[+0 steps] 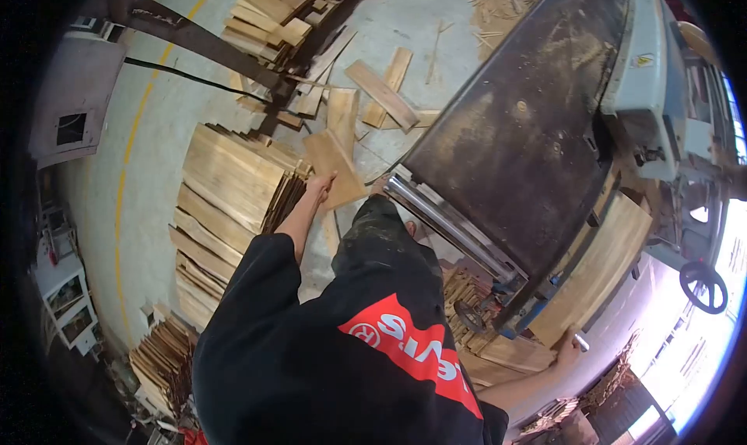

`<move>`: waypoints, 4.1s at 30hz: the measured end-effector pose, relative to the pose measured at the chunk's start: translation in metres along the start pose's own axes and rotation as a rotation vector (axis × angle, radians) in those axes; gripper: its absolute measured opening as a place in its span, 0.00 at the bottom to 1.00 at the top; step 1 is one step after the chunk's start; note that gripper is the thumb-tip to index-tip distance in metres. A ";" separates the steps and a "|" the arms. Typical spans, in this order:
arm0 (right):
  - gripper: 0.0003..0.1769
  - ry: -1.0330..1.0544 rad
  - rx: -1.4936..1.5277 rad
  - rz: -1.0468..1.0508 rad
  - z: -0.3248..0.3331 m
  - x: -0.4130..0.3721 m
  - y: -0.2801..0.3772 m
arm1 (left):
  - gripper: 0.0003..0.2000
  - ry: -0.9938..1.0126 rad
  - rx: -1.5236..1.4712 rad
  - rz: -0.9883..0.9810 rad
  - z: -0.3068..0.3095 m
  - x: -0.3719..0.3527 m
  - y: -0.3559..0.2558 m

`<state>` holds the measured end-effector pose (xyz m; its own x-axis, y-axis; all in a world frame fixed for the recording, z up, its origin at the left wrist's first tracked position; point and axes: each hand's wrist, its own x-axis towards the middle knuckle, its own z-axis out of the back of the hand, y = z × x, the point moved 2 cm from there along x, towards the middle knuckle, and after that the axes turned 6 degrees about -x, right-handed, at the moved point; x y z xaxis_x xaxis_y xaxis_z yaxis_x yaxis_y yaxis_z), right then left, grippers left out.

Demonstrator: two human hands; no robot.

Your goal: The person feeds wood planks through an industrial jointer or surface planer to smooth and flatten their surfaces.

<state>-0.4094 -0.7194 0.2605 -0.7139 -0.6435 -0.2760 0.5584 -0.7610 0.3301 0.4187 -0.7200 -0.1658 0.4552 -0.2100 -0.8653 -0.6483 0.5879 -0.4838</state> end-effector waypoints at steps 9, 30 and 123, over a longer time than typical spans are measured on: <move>0.43 -0.276 -0.184 0.041 -0.026 0.015 0.035 | 0.25 0.153 -0.167 -0.164 -0.004 0.044 -0.108; 0.31 0.555 1.026 -0.104 -0.133 -0.125 0.095 | 0.14 0.899 -0.072 -1.025 -0.154 -0.425 -0.088; 0.32 0.423 1.177 -0.030 -0.191 -0.276 0.137 | 0.57 1.722 -0.212 0.488 -0.258 -0.453 -0.027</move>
<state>-0.0550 -0.6617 0.2097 -0.4063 -0.7690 -0.4935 -0.3275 -0.3816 0.8643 0.0728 -0.8422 0.2057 -0.7697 -0.6384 -0.0038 -0.6372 0.7686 -0.0576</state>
